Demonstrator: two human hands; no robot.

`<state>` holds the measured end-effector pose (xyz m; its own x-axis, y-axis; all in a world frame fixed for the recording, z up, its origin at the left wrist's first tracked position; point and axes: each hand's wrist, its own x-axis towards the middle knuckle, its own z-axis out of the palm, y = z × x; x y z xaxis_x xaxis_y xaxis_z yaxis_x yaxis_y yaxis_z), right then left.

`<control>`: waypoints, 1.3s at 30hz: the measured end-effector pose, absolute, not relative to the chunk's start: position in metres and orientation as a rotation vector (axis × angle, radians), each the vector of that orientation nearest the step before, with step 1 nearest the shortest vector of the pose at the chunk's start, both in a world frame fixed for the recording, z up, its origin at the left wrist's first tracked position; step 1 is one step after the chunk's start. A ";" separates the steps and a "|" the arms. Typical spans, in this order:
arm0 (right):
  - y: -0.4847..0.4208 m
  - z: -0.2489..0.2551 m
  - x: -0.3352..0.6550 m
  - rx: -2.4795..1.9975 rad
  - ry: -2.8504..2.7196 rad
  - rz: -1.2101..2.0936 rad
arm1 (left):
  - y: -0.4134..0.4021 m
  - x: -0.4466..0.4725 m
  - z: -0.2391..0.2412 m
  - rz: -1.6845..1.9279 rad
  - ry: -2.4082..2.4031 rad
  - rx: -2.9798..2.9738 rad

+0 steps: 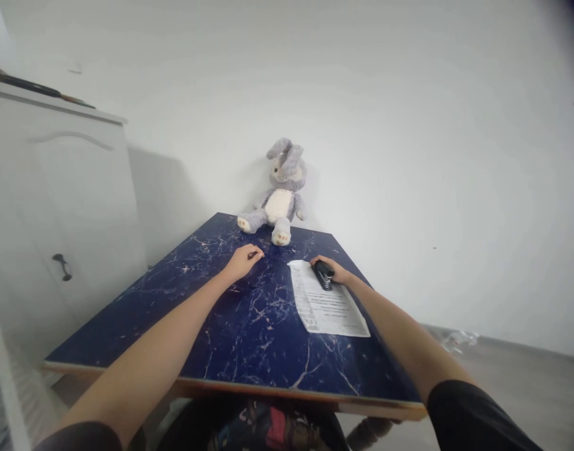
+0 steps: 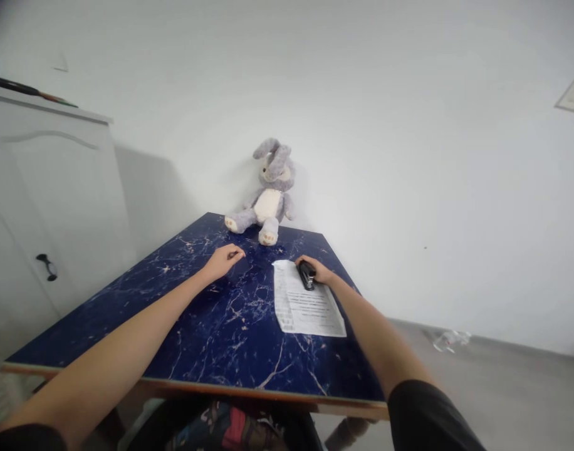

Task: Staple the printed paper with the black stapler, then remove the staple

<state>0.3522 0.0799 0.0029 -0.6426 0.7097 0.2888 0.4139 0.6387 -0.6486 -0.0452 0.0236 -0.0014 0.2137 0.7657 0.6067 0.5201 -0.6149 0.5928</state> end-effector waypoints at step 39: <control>-0.088 0.042 0.258 -1.470 -2.638 0.392 | 0.012 -0.040 0.004 0.666 1.611 2.470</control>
<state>0.2581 -0.0878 0.0419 -0.5305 0.8467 -0.0405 0.8219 0.5022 -0.2689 -0.0398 0.0117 0.0042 0.3375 0.8938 0.2954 0.8417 -0.4270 0.3305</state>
